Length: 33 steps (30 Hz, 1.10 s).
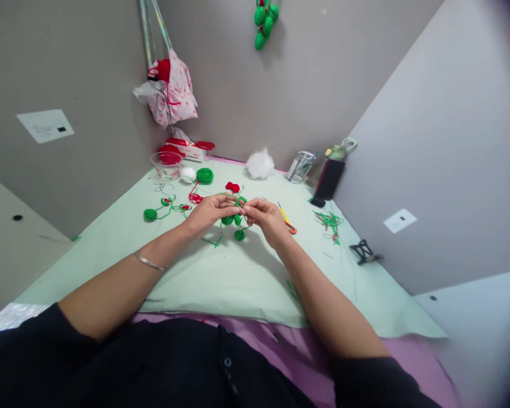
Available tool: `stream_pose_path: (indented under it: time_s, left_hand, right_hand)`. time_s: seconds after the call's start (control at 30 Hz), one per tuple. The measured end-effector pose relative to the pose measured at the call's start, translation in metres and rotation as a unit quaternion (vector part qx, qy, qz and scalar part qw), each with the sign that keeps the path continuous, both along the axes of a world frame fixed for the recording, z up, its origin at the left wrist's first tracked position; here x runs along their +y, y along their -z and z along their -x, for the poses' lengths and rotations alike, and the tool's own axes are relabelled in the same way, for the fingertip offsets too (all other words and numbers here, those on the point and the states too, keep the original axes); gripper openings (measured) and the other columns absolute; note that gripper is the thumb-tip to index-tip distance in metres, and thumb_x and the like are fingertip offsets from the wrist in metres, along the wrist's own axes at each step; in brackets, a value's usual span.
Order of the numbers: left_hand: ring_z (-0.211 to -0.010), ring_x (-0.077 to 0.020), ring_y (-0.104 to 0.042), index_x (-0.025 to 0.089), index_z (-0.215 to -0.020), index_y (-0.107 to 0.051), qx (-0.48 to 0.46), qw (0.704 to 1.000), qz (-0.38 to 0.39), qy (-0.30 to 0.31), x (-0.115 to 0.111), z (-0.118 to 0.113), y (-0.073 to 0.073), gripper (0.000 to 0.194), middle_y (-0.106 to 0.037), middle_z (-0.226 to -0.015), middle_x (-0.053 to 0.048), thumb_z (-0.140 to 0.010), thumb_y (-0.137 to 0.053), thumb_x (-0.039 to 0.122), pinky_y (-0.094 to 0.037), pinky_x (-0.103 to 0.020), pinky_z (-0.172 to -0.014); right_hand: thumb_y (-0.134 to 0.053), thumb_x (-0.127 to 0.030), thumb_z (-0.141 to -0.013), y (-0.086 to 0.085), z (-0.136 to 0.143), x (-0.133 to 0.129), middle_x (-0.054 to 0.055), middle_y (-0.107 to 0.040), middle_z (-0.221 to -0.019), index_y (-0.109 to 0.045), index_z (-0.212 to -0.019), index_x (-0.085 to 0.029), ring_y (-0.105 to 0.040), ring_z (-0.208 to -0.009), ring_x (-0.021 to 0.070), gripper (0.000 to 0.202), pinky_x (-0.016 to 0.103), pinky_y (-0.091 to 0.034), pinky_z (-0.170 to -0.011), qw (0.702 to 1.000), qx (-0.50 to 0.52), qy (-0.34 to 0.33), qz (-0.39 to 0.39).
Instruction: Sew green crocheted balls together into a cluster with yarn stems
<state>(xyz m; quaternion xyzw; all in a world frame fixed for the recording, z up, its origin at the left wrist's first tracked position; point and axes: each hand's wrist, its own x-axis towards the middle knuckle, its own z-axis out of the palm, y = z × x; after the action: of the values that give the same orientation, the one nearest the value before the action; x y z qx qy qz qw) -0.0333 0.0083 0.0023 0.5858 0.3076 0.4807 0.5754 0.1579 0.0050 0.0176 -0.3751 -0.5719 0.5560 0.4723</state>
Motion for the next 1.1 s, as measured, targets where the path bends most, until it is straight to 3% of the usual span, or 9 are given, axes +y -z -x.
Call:
stream_pose_path:
  time_s: [0.2,0.33,0.47,0.63,0.73,0.8,0.9,1.1]
  left_hand:
    - [-0.080,-0.0171,-0.070,0.021,-0.094,-0.062,0.006,0.999,-0.002,-0.051,0.000,0.000,-0.003,0.033,-0.078,-0.087,-0.004,-0.079,-0.080,0.044,-0.046,-0.027,-0.071]
    - [-0.077,-0.0141,-0.066,0.019,-0.086,-0.068,-0.011,0.997,-0.015,-0.072,-0.002,-0.003,-0.005,0.026,-0.073,-0.079,-0.001,-0.078,-0.080,0.041,-0.046,-0.026,-0.073]
    - [-0.076,-0.0141,-0.064,0.018,-0.081,-0.072,-0.017,0.999,0.004,-0.041,-0.004,-0.006,-0.003,0.027,-0.072,-0.077,-0.002,-0.072,-0.085,0.039,-0.046,-0.027,-0.075]
    - [-0.082,-0.0160,-0.065,0.017,-0.086,-0.075,-0.038,0.996,0.073,0.020,-0.006,-0.005,-0.003,0.028,-0.071,-0.082,-0.004,-0.077,-0.082,0.043,-0.047,-0.028,-0.077]
    - [-0.081,-0.0151,-0.062,0.017,-0.086,-0.077,-0.026,0.995,0.095,0.027,-0.005,-0.002,-0.004,0.030,-0.069,-0.082,-0.004,-0.076,-0.082,0.044,-0.046,-0.028,-0.075]
    - [-0.077,-0.0144,-0.059,0.017,-0.086,-0.078,-0.012,0.994,0.106,0.026,-0.004,-0.001,-0.004,0.032,-0.068,-0.080,-0.003,-0.072,-0.085,0.045,-0.045,-0.029,-0.073]
    - [-0.075,-0.0150,-0.058,0.016,-0.078,-0.077,0.021,0.992,0.113,0.056,-0.004,-0.002,-0.004,0.034,-0.066,-0.075,-0.004,-0.068,-0.086,0.047,-0.044,-0.030,-0.074]
    - [-0.081,-0.0179,-0.059,0.016,-0.071,-0.075,0.065,0.991,0.094,0.070,-0.005,-0.004,-0.003,0.033,-0.069,-0.079,-0.006,-0.071,-0.083,0.047,-0.042,-0.032,-0.076]
  right_hand:
    - [-0.086,-0.043,-0.061,-0.004,0.001,-0.003,-0.001,-0.066,-0.071,-0.071,-0.076,-0.017,-0.049,-0.057,0.0077,0.034,0.023,-0.044,-0.057,0.997,0.028,-0.044,0.056]
    - [-0.084,-0.042,-0.064,0.000,0.003,-0.002,-0.002,-0.063,-0.065,-0.067,-0.071,-0.017,-0.049,-0.055,0.0079,0.031,0.023,-0.041,-0.056,0.998,0.016,-0.045,0.030]
    - [-0.085,-0.042,-0.064,0.002,0.002,-0.001,-0.001,-0.065,-0.065,-0.068,-0.071,-0.017,-0.050,-0.056,0.0091,0.031,0.024,-0.040,-0.056,1.000,0.005,-0.025,-0.015]
    - [-0.078,-0.048,-0.076,-0.005,-0.006,-0.001,-0.001,-0.061,-0.061,-0.070,-0.069,-0.016,-0.048,-0.057,0.0098,0.033,0.025,-0.039,-0.058,0.989,-0.105,-0.068,-0.075]
    - [-0.075,-0.050,-0.079,-0.007,-0.009,0.001,-0.002,-0.057,-0.057,-0.070,-0.069,-0.017,-0.044,-0.054,0.0092,0.035,0.025,-0.035,-0.054,0.987,-0.120,0.006,-0.111]
    - [-0.077,-0.048,-0.077,-0.007,-0.010,0.003,-0.003,-0.060,-0.061,-0.074,-0.080,-0.017,-0.043,-0.054,0.0091,0.031,0.025,-0.036,-0.054,0.987,-0.104,0.035,-0.113]
    - [-0.079,-0.046,-0.075,-0.006,-0.009,0.003,-0.001,-0.065,-0.070,-0.077,-0.092,-0.019,-0.047,-0.058,0.0099,0.032,0.026,-0.040,-0.057,0.990,-0.089,-0.018,-0.104]
    - [-0.080,-0.040,-0.077,-0.007,-0.009,-0.002,0.000,-0.066,-0.073,-0.075,-0.081,-0.019,-0.051,-0.063,0.0104,0.022,0.026,-0.043,-0.062,0.990,-0.056,-0.094,-0.092]
